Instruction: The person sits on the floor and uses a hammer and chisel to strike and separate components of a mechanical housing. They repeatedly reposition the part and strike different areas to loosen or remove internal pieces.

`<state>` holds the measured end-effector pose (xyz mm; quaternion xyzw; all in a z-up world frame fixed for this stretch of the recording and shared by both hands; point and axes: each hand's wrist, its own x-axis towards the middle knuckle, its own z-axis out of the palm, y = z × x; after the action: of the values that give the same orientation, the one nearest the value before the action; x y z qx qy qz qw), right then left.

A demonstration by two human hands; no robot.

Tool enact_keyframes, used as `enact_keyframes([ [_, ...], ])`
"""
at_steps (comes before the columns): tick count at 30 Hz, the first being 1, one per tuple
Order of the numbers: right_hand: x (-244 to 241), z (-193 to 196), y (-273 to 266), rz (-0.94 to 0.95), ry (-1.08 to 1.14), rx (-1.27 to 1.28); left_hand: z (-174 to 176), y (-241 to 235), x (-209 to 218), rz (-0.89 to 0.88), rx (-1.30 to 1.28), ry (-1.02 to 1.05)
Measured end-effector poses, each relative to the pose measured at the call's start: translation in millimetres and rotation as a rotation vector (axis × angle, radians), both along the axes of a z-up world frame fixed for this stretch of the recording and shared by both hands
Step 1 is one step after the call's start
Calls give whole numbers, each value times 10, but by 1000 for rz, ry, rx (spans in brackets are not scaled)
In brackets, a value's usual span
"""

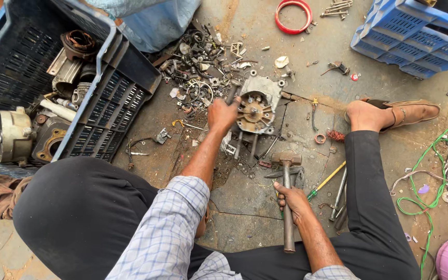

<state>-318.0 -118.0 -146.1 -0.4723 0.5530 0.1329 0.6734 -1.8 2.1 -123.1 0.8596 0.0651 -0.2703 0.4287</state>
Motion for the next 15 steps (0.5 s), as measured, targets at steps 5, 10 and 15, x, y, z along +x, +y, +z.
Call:
enact_keyframes([
  [5,-102,-51,5,-19,-13,-3,-71,-231,-125,-148,-24,-200],
  [10,-161,-128,-23,-11,9,-35,-49,-378,-302,-281,45,-143],
  [15,-159,-218,-13,2,23,-37,41,-370,-508,-137,-57,-125],
])
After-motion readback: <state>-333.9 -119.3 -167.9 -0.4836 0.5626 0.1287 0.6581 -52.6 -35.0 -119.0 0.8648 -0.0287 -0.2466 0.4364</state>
